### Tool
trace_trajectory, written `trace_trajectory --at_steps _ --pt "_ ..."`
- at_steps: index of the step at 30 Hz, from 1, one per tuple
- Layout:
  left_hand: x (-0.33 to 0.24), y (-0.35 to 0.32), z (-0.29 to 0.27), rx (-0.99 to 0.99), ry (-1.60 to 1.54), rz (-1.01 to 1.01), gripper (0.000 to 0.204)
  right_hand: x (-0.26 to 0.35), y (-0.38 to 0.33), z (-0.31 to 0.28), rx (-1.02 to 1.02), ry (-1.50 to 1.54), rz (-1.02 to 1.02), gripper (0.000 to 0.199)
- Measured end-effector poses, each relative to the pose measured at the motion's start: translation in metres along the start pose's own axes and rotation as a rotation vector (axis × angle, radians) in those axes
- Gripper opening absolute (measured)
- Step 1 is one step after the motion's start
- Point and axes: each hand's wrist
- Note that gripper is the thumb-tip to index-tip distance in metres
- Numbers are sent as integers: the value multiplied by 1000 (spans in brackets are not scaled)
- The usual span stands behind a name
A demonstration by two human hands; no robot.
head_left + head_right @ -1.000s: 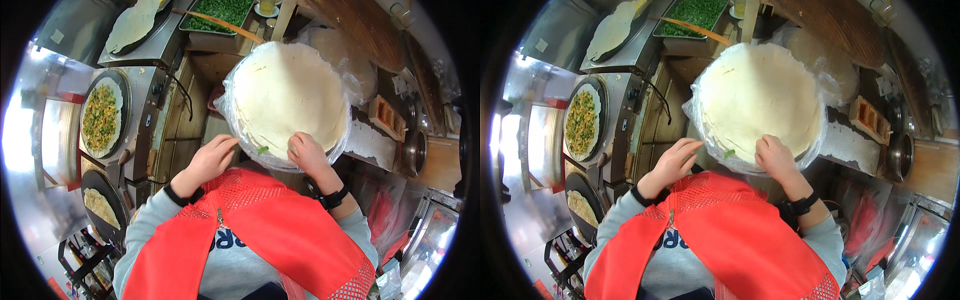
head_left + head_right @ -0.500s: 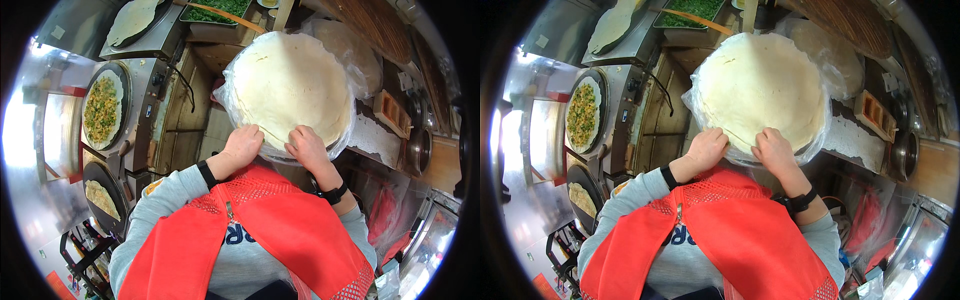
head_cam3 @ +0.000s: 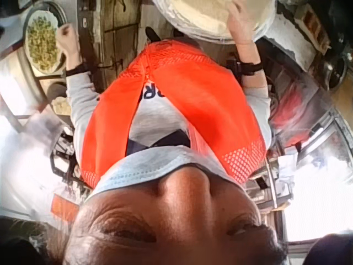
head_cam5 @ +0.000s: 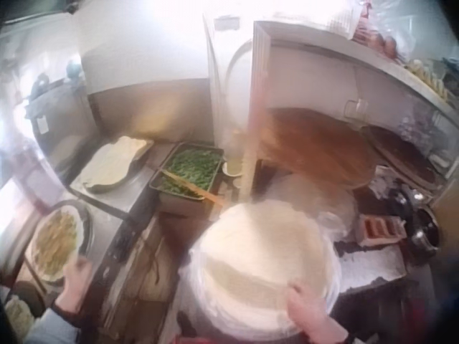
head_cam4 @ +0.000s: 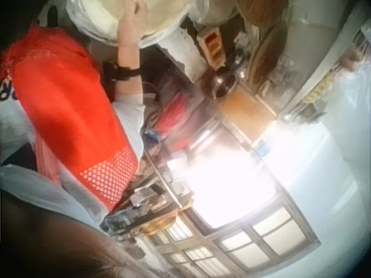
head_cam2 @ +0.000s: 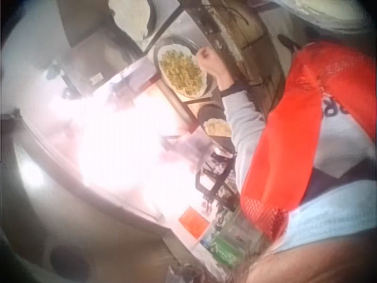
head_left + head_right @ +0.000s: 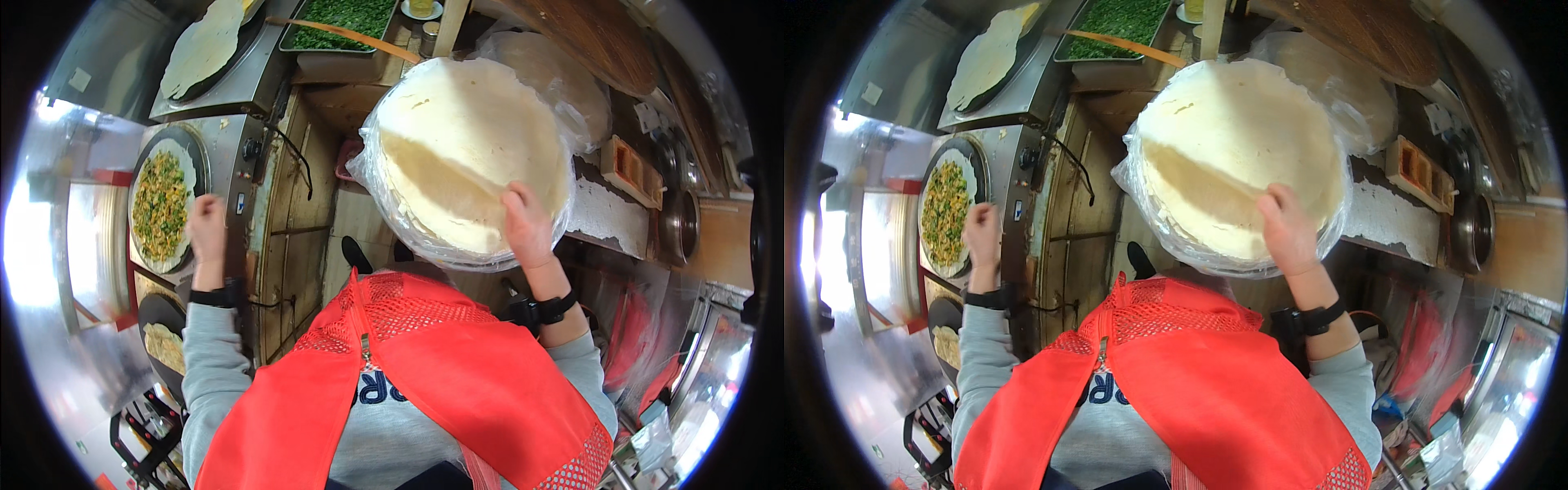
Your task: The person prepares a street food wrap by mixing chopped greens and seasonings in a small pan, then spreading the mixture onto a thin crepe on a griddle. They add scrambled egg pieces and continue assembling the wrap.
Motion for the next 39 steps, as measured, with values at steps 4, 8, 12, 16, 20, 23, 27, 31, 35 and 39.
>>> trace_trajectory --at_steps 4,8,12,16,20,23,27,31,35,39 --pt "117 74 -46 -28 498 -228 40 6 -2 -11 202 -4 -66 7" --pt "136 102 -47 28 776 -159 70 21 -10 -6 380 23 -115 12" --pt "66 101 -18 14 636 171 70 21 -9 -4 465 72 -87 17" --pt "-52 72 21 53 166 544 59 9 6 -13 258 100 58 12" --pt "-171 18 37 263 -125 790 53 3 22 -36 -70 201 290 5" --pt "-234 -18 52 305 -280 970 66 5 27 -56 -144 330 378 5" --pt "-274 -33 91 157 -201 1138 60 2 32 -68 -69 475 351 6" --pt "-278 -37 121 151 -143 1232 47 -17 49 -74 -120 424 516 8" --pt "-276 -42 128 321 -282 1161 60 -32 70 -111 -518 176 289 12" --pt "-281 -41 127 423 -87 1333 40 -20 70 -154 -780 16 -43 18"
Point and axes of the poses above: each hand's wrist, its own y-axis towards the middle knuckle, its own z-axis out of the palm, x = y × z, and after that the axes turned 5 degrees about -z, right-handed
